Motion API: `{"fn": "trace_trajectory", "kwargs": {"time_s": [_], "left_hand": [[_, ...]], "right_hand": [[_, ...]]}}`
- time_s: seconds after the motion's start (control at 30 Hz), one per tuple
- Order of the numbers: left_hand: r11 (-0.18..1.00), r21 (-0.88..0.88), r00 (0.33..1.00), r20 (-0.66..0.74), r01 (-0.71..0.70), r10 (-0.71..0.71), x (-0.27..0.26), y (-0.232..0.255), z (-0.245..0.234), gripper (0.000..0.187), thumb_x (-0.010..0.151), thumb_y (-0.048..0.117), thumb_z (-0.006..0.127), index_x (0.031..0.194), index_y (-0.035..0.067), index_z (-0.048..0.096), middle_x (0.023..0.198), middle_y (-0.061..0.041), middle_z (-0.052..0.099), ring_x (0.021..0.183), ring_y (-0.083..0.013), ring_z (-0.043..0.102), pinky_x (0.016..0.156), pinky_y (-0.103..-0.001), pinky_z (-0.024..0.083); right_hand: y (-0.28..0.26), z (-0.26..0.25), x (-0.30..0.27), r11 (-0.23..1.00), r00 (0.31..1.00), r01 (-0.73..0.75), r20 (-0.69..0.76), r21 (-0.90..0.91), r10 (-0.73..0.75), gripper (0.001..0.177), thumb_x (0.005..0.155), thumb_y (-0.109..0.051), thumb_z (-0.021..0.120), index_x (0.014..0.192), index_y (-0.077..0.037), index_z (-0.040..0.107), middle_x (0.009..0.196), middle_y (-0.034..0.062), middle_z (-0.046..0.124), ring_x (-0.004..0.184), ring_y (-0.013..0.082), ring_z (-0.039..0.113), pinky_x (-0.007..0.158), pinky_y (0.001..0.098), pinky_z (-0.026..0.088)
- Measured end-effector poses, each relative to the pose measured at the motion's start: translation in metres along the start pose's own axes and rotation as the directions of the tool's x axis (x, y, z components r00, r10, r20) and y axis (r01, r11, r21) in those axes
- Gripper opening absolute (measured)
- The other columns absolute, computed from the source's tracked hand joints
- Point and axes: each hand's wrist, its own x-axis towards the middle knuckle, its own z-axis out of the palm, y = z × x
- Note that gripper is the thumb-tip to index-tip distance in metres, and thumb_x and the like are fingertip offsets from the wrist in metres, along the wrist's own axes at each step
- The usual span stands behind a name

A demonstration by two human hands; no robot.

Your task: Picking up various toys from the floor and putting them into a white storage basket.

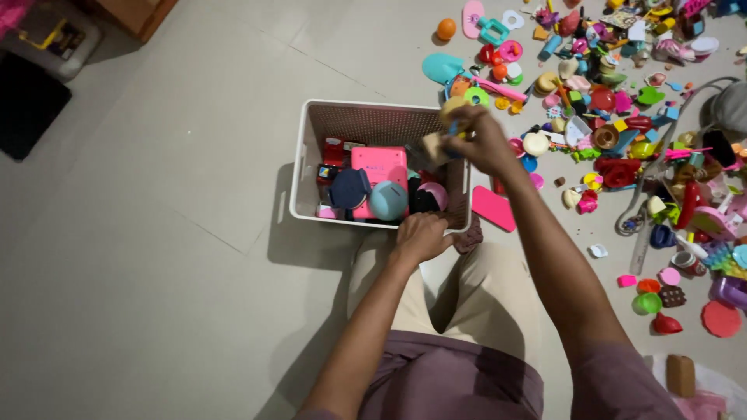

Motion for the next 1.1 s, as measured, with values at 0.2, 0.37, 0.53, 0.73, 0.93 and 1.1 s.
{"fn": "trace_trajectory", "kwargs": {"time_s": [0.2, 0.37, 0.53, 0.73, 0.93, 1.1], "left_hand": [[0.997, -0.027, 0.989, -0.124, -0.079, 0.075, 0.002, -0.009, 0.015, 0.033, 0.081, 0.041, 0.075, 0.096, 0.011, 0.08, 0.089, -0.016, 0.074, 0.088, -0.0354, 0.072, 0.078, -0.049, 0.056], [0.997, -0.019, 0.991, -0.111, -0.077, 0.074, 0.002, -0.011, 0.018, 0.032, 0.083, 0.04, 0.076, 0.085, 0.008, 0.076, 0.091, -0.013, 0.073, 0.09, -0.0336, 0.072, 0.079, -0.047, 0.057], [0.994, -0.043, 0.985, -0.145, -0.098, 0.091, 0.001, -0.009, 0.014, 0.028, 0.081, 0.037, 0.077, 0.086, 0.009, 0.076, 0.088, -0.012, 0.072, 0.09, -0.0327, 0.071, 0.08, -0.047, 0.056], [0.994, -0.034, 0.989, -0.107, -0.107, 0.102, 0.004, -0.017, 0.029, 0.029, 0.08, 0.036, 0.077, 0.09, 0.009, 0.076, 0.095, -0.012, 0.073, 0.093, -0.0322, 0.07, 0.08, -0.047, 0.056], [0.994, -0.048, 0.99, -0.104, -0.097, 0.092, 0.001, -0.008, 0.012, 0.038, 0.085, 0.046, 0.076, 0.098, 0.01, 0.076, 0.097, -0.009, 0.074, 0.096, -0.0308, 0.071, 0.079, -0.045, 0.056], [0.98, -0.104, 0.967, -0.21, -0.167, 0.142, 0.002, -0.009, 0.013, 0.042, 0.088, 0.05, 0.073, 0.107, 0.012, 0.076, 0.106, -0.006, 0.075, 0.098, -0.0268, 0.072, 0.081, -0.042, 0.057]], "right_hand": [[0.088, 0.098, 0.014, 0.877, 0.925, 0.322, 0.317, -0.356, -0.211, 0.037, 0.079, -0.028, 0.089, 0.104, -0.011, 0.069, 0.114, 0.012, 0.071, 0.11, 0.0404, 0.066, 0.089, 0.0449, 0.058], [0.1, 0.119, 0.003, 0.921, 0.917, -0.007, 0.364, -0.39, 0.161, 0.049, 0.07, -0.016, 0.08, 0.116, -0.008, 0.066, 0.122, 0.0233, 0.061, 0.096, 0.0449, 0.066, 0.08, 0.0505, 0.056], [0.113, 0.123, -0.001, 0.948, 0.889, -0.035, 0.423, -0.317, 0.175, 0.044, 0.069, -0.015, 0.078, 0.11, -0.006, 0.066, 0.112, 0.022, 0.065, 0.101, 0.0426, 0.069, 0.084, 0.0477, 0.058], [0.087, 0.096, -0.013, 0.95, 0.894, -0.044, 0.413, -0.31, 0.176, 0.029, 0.083, -0.015, 0.07, 0.112, -0.009, 0.074, 0.11, 0.0215, 0.072, 0.101, 0.0411, 0.07, 0.087, 0.0482, 0.057], [0.022, 0.016, -0.028, 0.98, 0.979, -0.062, 0.177, -0.191, 0.097, 0.031, 0.094, -0.025, 0.07, 0.119, -0.006, 0.071, 0.103, 0.0188, 0.074, 0.095, 0.0382, 0.071, 0.079, 0.0462, 0.055], [0.088, -0.018, -0.061, 0.953, 0.943, -0.303, -0.139, 0.018, 0.302, 0.024, 0.102, -0.025, 0.07, 0.112, -0.004, 0.069, 0.098, 0.0155, 0.075, 0.091, 0.0314, 0.075, 0.08, 0.0392, 0.057]]}}
